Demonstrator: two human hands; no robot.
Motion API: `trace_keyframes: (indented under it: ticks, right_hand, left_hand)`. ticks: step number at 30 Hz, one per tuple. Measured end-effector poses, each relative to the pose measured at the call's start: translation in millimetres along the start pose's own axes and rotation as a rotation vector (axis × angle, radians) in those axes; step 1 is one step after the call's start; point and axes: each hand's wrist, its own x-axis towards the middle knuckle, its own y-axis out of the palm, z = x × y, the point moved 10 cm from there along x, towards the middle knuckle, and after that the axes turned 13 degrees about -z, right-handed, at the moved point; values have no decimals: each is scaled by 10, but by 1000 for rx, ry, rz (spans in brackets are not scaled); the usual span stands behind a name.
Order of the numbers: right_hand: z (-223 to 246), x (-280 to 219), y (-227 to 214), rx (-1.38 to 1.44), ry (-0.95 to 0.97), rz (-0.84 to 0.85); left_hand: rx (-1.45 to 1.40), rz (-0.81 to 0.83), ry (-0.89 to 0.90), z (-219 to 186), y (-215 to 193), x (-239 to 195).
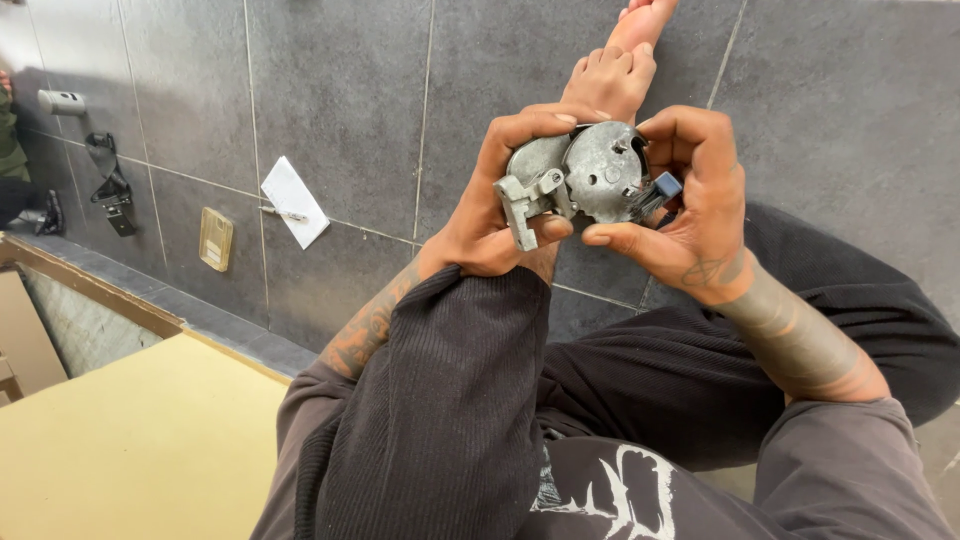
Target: The person sits on the floor and uses a small blue brush to scrub the exterior and interior surfaces of a grey mechanical housing. They rotate the part to access different areas and continue brushing until the end of the clip.
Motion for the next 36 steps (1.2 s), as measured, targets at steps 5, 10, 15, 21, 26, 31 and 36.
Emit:
trace_keyframes:
  ticks: [5,10,15,21,26,31,36]
  right_hand:
    - [7,-10,-8,21,-3,-16]
    - [25,-13,-41,11,4,-69]
    - [50,17,-66,7,-45,-86]
    - [103,109,35,115,-58,153]
    - [57,57,-46,17,-96,98]
    - [72,11,-132,-9,-120,-20]
    - [68,46,-115,55,-109,23]
  left_hand:
    - [89,30,21,-120,23,33]
    - [227,116,43,-178,55,50]
    - [178,138,17,-176,92,78]
    - [-109,91,-25,-157,112,108]
    - [38,134,-25,-150,78,65]
    - [137,150,50,-173,119,91]
    - [102,119,47,-163,125,82]
